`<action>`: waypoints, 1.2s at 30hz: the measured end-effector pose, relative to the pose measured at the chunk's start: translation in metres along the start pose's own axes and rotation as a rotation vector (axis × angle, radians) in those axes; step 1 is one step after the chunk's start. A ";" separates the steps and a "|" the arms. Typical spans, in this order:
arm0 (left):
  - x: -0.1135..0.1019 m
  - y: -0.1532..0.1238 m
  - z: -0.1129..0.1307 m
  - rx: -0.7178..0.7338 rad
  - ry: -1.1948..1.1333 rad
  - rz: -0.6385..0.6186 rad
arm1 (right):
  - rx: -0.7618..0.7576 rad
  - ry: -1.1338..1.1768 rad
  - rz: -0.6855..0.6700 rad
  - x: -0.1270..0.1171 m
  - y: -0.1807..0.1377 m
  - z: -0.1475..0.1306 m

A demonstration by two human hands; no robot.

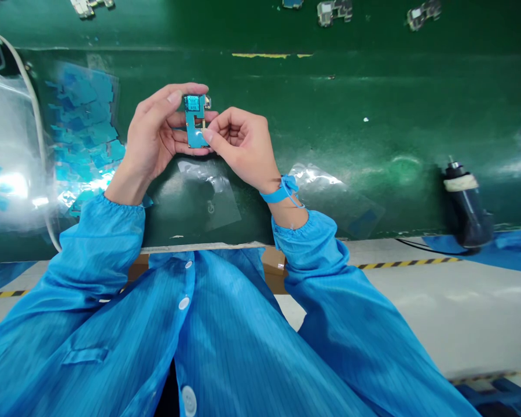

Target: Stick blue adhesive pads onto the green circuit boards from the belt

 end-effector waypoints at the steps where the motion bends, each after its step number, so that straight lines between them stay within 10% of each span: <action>1: 0.000 0.000 0.000 0.001 0.001 -0.006 | -0.002 0.004 0.002 0.000 0.000 -0.001; 36: -0.003 0.002 -0.003 -0.010 -0.011 -0.018 | 0.055 -0.025 0.055 0.006 -0.001 -0.009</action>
Point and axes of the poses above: each hand's wrist, its own y-axis towards the middle knuckle, its own x-axis out of the palm, z = x × y, the point moved 2 cm from there along y, towards the middle knuckle, and after that the axes turned 9 degrees about y, right-handed, at the moved point
